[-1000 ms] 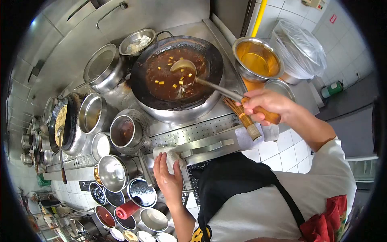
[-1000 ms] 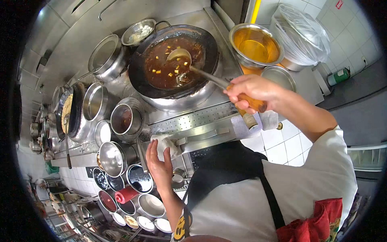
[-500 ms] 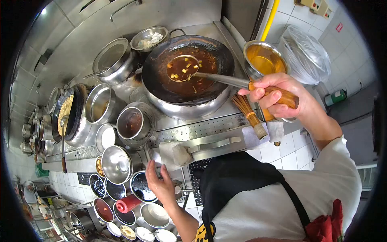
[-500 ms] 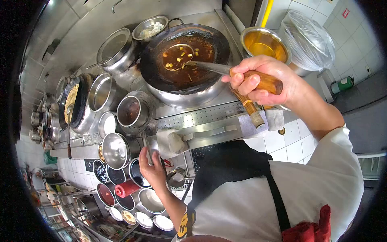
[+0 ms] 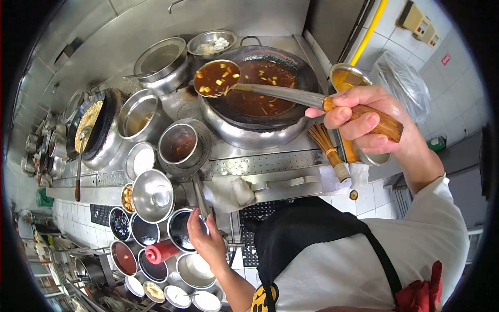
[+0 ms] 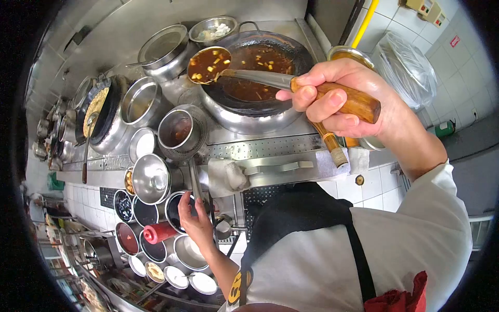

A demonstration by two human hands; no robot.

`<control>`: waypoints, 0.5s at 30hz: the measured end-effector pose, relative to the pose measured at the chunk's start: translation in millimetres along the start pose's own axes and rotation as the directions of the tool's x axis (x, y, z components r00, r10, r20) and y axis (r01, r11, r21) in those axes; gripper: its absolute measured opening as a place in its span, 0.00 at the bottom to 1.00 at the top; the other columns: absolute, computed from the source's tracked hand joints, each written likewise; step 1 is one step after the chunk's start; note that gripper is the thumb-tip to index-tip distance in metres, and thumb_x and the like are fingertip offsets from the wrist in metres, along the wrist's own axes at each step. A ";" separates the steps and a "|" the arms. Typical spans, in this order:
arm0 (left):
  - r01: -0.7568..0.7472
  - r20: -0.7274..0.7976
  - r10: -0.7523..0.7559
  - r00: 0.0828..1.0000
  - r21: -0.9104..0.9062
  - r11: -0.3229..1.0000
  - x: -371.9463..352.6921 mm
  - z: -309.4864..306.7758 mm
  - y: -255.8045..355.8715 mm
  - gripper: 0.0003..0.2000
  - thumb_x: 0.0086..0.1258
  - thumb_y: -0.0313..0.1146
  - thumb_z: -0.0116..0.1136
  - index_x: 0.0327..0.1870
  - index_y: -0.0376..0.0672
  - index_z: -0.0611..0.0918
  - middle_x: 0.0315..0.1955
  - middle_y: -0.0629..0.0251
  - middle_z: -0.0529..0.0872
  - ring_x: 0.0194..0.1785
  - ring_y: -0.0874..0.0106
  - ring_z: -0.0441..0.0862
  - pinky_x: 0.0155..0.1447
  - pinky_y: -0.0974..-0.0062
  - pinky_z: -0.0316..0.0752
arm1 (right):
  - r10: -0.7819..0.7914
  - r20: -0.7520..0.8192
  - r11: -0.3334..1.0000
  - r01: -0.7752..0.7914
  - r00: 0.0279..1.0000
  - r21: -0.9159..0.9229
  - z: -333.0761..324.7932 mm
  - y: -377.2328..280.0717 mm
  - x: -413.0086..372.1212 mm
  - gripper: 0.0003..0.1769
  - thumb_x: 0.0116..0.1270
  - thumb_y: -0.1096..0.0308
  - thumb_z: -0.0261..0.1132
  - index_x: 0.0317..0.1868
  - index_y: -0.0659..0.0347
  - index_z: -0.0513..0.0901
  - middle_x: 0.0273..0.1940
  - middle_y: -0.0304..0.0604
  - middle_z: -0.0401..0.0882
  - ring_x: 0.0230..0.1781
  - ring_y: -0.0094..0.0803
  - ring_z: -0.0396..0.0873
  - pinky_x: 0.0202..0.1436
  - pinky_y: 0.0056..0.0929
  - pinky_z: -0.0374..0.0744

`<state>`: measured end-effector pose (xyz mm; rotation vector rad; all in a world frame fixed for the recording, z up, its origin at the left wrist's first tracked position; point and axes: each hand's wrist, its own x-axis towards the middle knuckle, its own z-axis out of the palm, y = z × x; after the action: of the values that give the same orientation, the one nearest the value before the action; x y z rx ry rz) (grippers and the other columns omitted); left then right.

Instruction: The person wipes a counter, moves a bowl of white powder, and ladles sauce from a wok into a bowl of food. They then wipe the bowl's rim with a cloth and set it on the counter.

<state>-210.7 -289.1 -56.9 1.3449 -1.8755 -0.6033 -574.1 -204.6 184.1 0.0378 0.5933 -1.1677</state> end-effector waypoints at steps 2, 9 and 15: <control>0.009 0.002 -0.009 1.000 -0.016 1.000 -5.2 -3.8 1.2 0.16 0.68 0.26 0.61 0.55 0.32 0.78 0.51 0.45 0.82 0.55 0.48 0.80 0.60 0.58 0.72 | 0.047 0.045 0.999 -0.047 0.998 -0.005 3.3 3.8 10.5 0.21 0.74 0.69 0.53 0.60 0.75 0.64 0.36 0.44 0.74 0.20 0.23 0.73 0.09 0.29 0.72; 0.024 0.005 -0.024 1.000 0.019 1.000 -24.5 -21.1 -1.5 0.15 0.68 0.26 0.61 0.54 0.31 0.78 0.52 0.45 0.82 0.56 0.49 0.80 0.61 0.59 0.73 | 0.063 -0.040 0.942 -0.073 0.997 -0.329 -2.1 25.0 63.2 0.19 0.68 0.72 0.60 0.55 0.72 0.68 0.30 0.38 0.73 0.18 0.18 0.69 0.10 0.22 0.68; 0.067 -0.013 -0.067 0.998 0.027 0.997 -34.7 -32.6 0.0 0.16 0.68 0.26 0.61 0.55 0.33 0.78 0.52 0.45 0.82 0.56 0.50 0.80 0.62 0.60 0.73 | -0.059 -0.138 0.761 -0.045 0.989 -0.647 -20.5 51.8 108.0 0.20 0.66 0.74 0.60 0.57 0.70 0.69 0.29 0.37 0.72 0.16 0.19 0.69 0.10 0.21 0.66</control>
<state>-178.9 -255.0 -46.9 1.4315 -1.8416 -0.6038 -509.6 -268.6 103.3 -0.4807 1.1147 -0.9137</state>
